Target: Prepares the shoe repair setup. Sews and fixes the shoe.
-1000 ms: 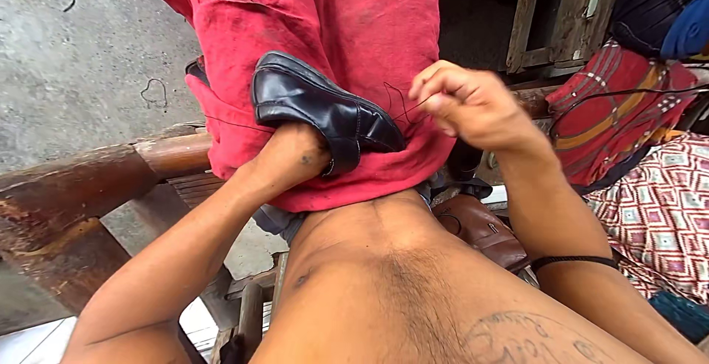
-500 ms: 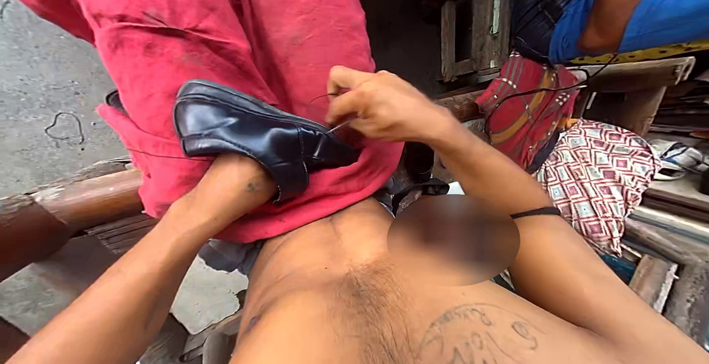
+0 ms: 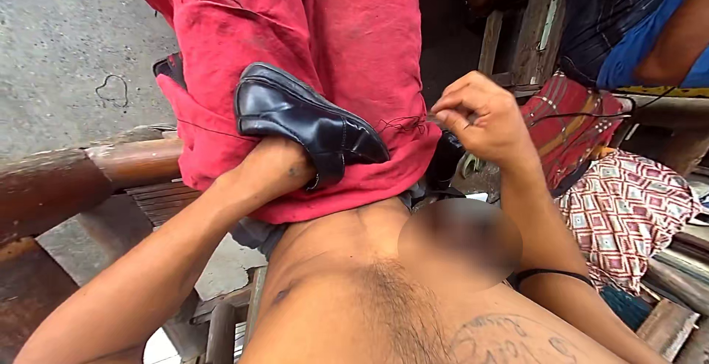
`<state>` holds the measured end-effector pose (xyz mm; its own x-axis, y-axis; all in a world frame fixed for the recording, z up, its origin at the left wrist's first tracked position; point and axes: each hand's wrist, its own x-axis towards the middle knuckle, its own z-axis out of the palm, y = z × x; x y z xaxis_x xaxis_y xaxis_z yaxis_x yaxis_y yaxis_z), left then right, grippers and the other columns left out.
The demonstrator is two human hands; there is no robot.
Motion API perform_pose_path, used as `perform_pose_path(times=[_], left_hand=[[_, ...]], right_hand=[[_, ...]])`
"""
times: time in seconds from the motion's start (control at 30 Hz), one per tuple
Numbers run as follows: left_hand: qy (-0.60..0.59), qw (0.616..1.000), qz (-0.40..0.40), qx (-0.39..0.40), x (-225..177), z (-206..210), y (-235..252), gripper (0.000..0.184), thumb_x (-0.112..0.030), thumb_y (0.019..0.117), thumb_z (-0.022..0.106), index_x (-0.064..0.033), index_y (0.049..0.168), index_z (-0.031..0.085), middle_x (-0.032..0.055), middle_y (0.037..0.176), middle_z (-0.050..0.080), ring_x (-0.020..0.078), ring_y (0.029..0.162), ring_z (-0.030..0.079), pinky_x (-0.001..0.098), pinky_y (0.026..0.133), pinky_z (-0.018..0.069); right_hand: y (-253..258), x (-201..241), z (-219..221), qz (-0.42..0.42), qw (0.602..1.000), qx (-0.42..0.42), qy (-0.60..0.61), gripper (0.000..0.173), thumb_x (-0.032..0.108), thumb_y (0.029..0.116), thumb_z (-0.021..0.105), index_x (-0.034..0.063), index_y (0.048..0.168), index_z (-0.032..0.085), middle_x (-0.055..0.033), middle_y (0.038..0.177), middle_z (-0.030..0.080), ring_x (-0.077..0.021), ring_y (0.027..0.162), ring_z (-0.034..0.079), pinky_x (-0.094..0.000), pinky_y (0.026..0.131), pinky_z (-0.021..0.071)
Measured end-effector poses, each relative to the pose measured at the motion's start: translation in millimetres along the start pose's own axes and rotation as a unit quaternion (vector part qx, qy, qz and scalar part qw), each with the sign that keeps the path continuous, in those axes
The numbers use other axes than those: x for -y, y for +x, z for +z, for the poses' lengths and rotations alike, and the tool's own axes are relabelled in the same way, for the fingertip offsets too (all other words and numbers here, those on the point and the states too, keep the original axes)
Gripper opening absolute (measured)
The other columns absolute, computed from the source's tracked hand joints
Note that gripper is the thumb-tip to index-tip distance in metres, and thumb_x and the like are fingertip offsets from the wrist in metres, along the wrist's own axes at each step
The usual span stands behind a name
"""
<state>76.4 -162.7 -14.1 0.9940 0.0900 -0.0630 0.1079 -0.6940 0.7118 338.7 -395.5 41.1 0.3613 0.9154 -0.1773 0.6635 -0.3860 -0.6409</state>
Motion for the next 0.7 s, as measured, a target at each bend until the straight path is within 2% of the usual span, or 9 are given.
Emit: perform_pose_path(times=[0.07,0.23,0.5,0.7], left_hand=[[0.007,1.000,-0.006,0.003,-1.4,-0.5,0.4,0.022,-0.020,0.0937,0.061,0.0023,0.094,0.067,0.0230,0.092,0.069,0.0406,0.091,0.069,0.0608,0.076,0.0509],[0.019,1.000,-0.006,0.004,-1.1,-0.4,-1.1,0.022,-0.020,0.0934,0.061,0.0021,0.093,0.066,0.0229,0.089,0.068,0.0401,0.089,0.070,0.0598,0.073,0.0509],[0.017,1.000,-0.008,-0.010,-6.4,-0.2,-0.9,0.023,-0.019,0.0948,0.060,0.0029,0.096,0.067,0.0237,0.092,0.069,0.0410,0.093,0.069,0.0599,0.077,0.0507],[0.026,1.000,-0.006,-0.005,-6.7,-0.5,0.2,0.024,-0.019,0.0953,0.059,0.0033,0.096,0.066,0.0239,0.092,0.068,0.0410,0.093,0.069,0.0594,0.076,0.0504]], right_hand=[[-4.5,12.2,16.2,-0.037,0.999,-0.014,0.033,0.015,0.013,0.0984,0.066,0.0045,0.105,0.077,-0.0108,0.107,0.067,-0.0093,0.084,0.063,-0.0233,0.072,0.0549],[-14.5,13.2,37.7,-0.033,0.997,-0.065,0.019,0.014,0.014,0.0977,0.068,0.0052,0.104,0.077,-0.0097,0.103,0.067,-0.0075,0.078,0.060,-0.0209,0.067,0.0520],[-23.4,12.0,54.1,-0.016,0.994,-0.099,-0.046,0.013,0.018,0.0959,0.071,0.0065,0.100,0.076,-0.0109,0.101,0.067,-0.0146,0.075,0.061,-0.0308,0.064,0.0507],[-20.5,-1.3,77.8,-0.005,0.985,-0.145,-0.095,0.013,0.018,0.0969,0.070,0.0084,0.099,0.078,-0.0122,0.101,0.070,-0.0216,0.086,0.069,-0.0378,0.069,0.0555]])
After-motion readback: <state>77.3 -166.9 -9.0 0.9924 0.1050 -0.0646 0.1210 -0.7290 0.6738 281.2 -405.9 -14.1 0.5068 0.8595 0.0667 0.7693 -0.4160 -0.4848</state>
